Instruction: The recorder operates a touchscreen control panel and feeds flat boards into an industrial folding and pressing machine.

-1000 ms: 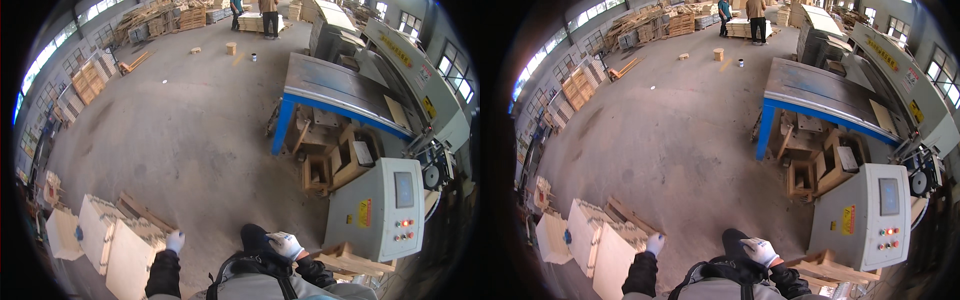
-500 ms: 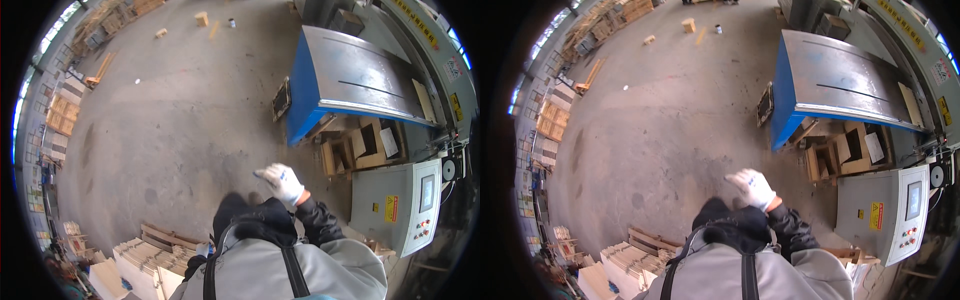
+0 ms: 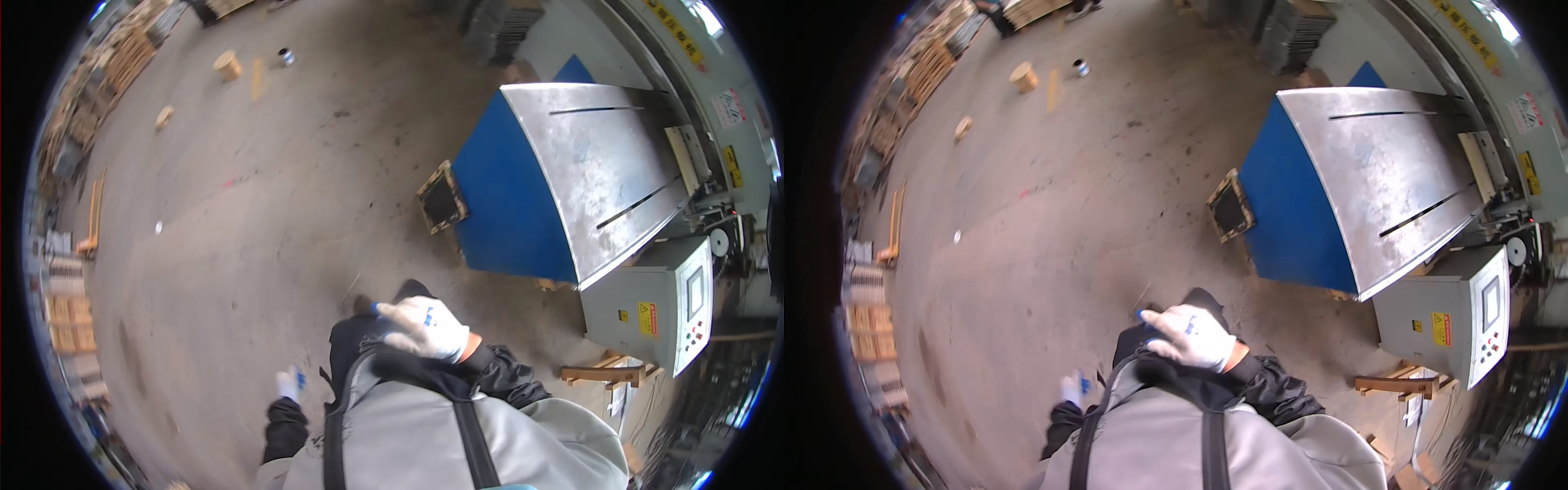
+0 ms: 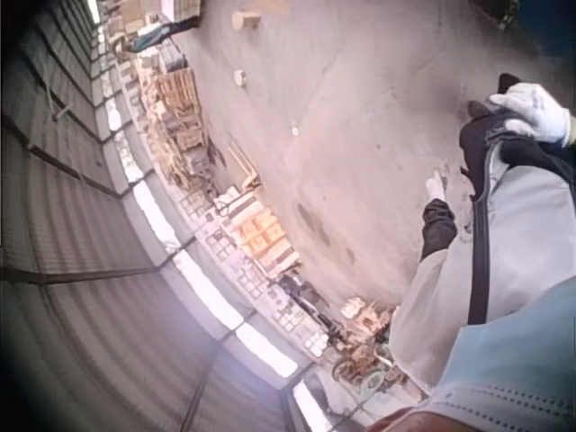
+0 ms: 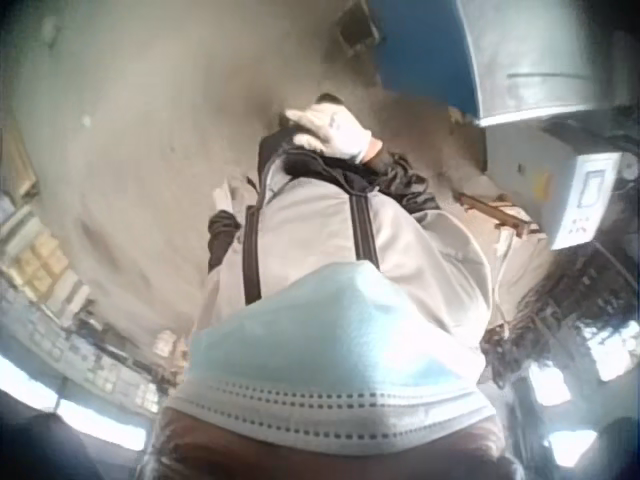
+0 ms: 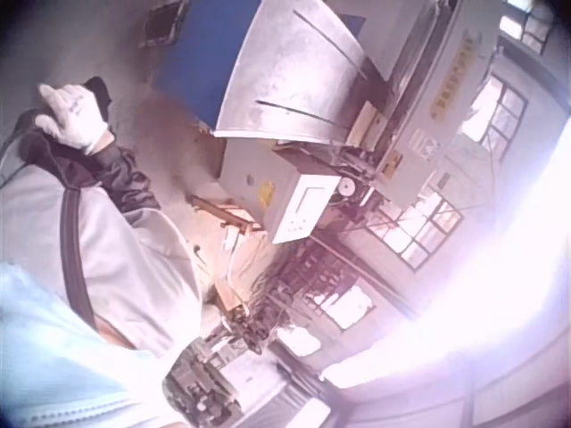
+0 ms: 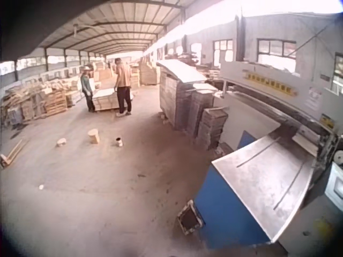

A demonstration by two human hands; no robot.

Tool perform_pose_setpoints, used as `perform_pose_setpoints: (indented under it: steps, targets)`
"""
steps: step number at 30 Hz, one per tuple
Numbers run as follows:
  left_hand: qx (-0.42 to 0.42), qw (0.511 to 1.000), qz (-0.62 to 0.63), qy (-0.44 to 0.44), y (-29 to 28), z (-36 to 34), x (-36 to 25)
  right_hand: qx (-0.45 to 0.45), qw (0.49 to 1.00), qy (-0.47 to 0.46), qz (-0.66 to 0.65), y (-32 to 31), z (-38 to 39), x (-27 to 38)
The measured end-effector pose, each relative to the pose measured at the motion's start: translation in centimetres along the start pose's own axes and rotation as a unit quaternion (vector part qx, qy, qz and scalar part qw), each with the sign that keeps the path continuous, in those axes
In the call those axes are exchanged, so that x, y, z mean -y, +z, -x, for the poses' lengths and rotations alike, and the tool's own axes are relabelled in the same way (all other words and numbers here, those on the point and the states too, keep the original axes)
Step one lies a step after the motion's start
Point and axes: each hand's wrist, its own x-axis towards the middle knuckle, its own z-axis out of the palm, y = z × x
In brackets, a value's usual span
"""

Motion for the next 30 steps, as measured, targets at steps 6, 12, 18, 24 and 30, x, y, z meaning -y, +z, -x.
perform_pose_setpoints:
  steps: [6, 12, 18, 24, 30]
  targets:
    - [-0.02, 0.976, -0.108, 0.19, -10.0, -25.9, -32.1, -0.054, 0.998, 0.013, -0.041, -2.4, -14.4, -7.7]
    - [0.067, 0.961, -0.138, 0.231, -6.8, -36.2, -49.8, -0.085, 0.996, -0.025, 0.015, -6.5, -30.4, -20.2]
    - [0.178, 0.875, -0.38, 0.241, 0.6, -41.6, -53.6, -0.115, 0.993, -0.002, 0.033, -17.1, -41.6, -27.2]
    - [0.283, 0.795, -0.483, 0.235, 13.0, -51.0, -68.4, -0.194, 0.978, 0.066, 0.047, -26.8, -50.3, -37.2]
    - [0.375, 0.619, -0.535, 0.436, 27.1, -62.3, -97.6, -0.316, 0.926, 0.164, 0.124, -40.2, -52.3, -49.7]
